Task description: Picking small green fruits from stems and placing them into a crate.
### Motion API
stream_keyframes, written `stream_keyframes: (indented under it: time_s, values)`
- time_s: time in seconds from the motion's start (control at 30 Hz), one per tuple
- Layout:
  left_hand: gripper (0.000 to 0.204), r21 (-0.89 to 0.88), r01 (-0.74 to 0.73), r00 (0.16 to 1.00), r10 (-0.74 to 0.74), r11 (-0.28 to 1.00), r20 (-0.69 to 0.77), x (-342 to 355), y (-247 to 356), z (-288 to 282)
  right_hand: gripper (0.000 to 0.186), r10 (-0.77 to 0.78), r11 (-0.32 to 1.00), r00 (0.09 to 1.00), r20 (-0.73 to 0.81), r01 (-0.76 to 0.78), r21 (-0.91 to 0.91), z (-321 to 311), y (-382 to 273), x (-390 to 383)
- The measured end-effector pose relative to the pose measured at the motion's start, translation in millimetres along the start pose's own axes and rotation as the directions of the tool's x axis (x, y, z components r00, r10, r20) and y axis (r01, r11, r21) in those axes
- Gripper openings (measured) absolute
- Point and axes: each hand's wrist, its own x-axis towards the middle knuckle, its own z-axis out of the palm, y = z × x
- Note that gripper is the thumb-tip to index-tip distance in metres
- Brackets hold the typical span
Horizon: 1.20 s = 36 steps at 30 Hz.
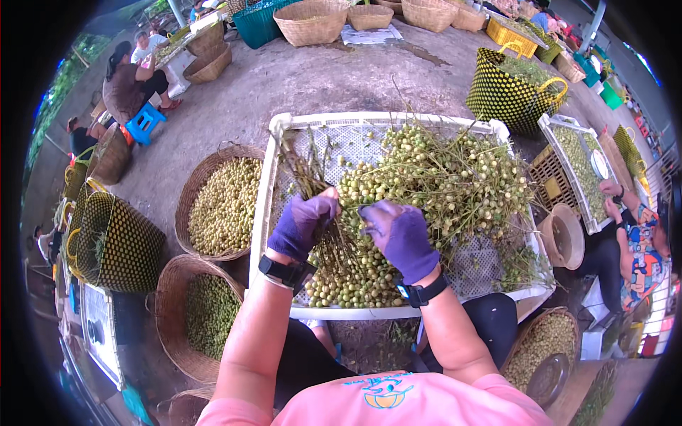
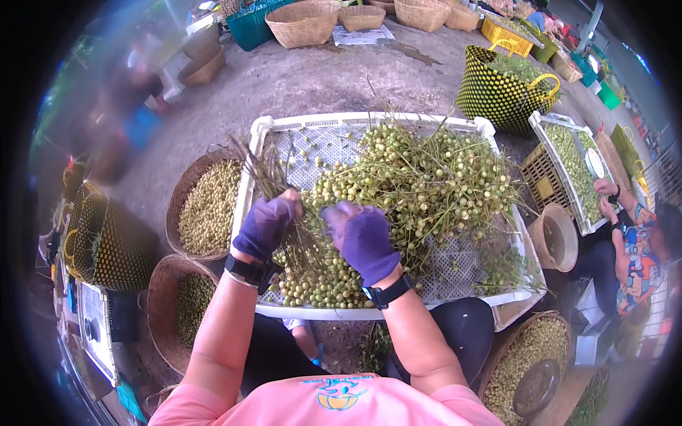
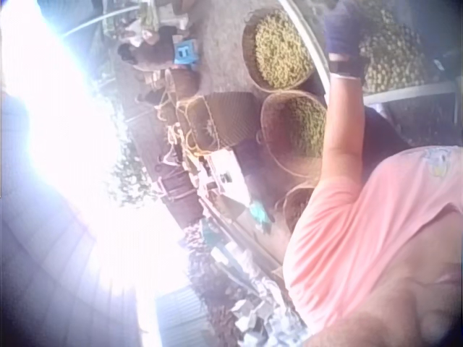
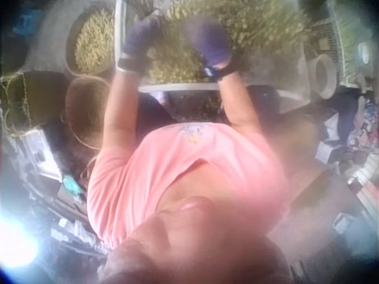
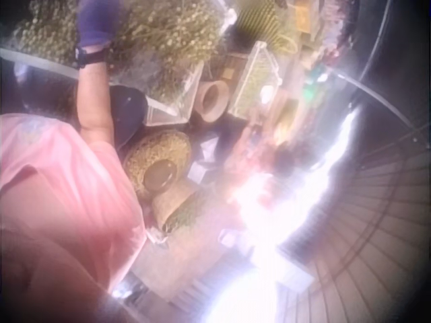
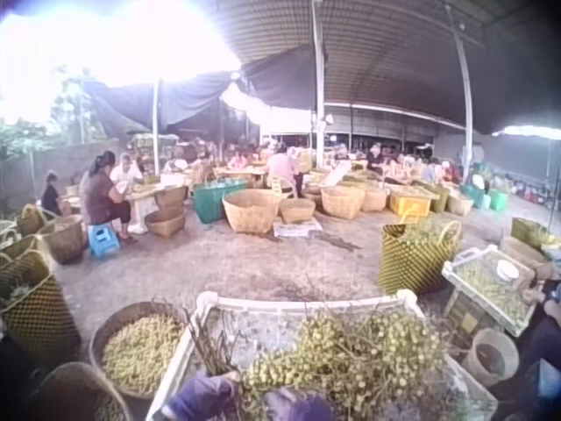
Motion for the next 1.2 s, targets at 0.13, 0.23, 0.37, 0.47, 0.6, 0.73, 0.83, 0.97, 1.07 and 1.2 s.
stream_keyframes:
  time_s: [0.13, 0.23, 0.37, 0.47, 0.6, 0.73, 0.83, 0.97, 1.07, 1.2]
  values:
    - [0.036, -0.335, -0.056, 0.987, 0.002, 0.941, -0.159, -1.4, -14.2, -3.3, 0.018, -0.099, 0.989, 0.993, 0.056, 0.092, 0.116, -6.4, -0.4, 4.4]
    - [0.028, -0.628, 0.004, 0.981, -0.126, 0.778, -0.149, 3.2, -7.3, -4.0, 0.017, 0.107, 0.862, 0.991, -0.074, -0.055, 0.503, -17.6, 2.1, 7.4]
    - [0.026, -0.78, 0.08, 0.963, -0.25, 0.621, -0.1, -4.9, -0.5, -11.8, 0.03, 0.153, 0.773, 0.916, -0.37, 0.122, 0.623, -57.3, -1.4, 14.0]
    - [0.041, -0.692, 0.091, 0.978, -0.195, 0.716, -0.073, -1.9, -13.6, -12.6, 0.036, 0.229, 0.792, 0.888, -0.399, 0.068, 0.607, -72.4, -2.1, 8.4]
    - [0.033, -0.509, 0.104, 0.974, -0.19, 0.854, -0.121, 4.0, -13.3, 12.1, 0.035, 0.387, 0.518, 0.913, -0.13, -0.099, 0.85, -56.0, -2.2, 6.4]
    - [0.016, -0.194, -0.027, 0.999, 0.032, 0.981, 0.022, 5.6, -16.7, 22.6, 0.033, 0.438, 0.344, 0.898, 0.035, -0.203, 0.917, -23.4, -7.2, 5.5]
    - [0.012, -0.297, 0.163, 0.986, -0.142, 0.941, 0.092, 5.9, 11.9, 38.2, 0.026, 0.438, 0.499, 0.898, -0.044, -0.201, 0.843, -4.4, -6.4, 2.8]
    - [0.017, -0.367, 0.262, 0.964, -0.227, 0.893, 0.137, -1.0, 11.0, 32.0, 0.032, 0.359, 0.544, 0.933, -0.016, -0.195, 0.816, 4.4, -4.0, 3.6]
    - [0.01, -0.295, 0.154, 0.988, -0.14, 0.943, 0.068, 1.8, 15.8, 31.2, 0.045, 0.313, 0.418, 0.934, 0.173, -0.299, 0.858, -3.0, 4.7, 4.0]
    - [0.011, 0.32, -0.425, 0.901, 0.363, 0.847, 0.236, 6.6, -0.1, 14.5, 0.057, 0.238, 0.618, 0.948, 0.21, -0.315, 0.721, 3.7, 12.5, -5.0]
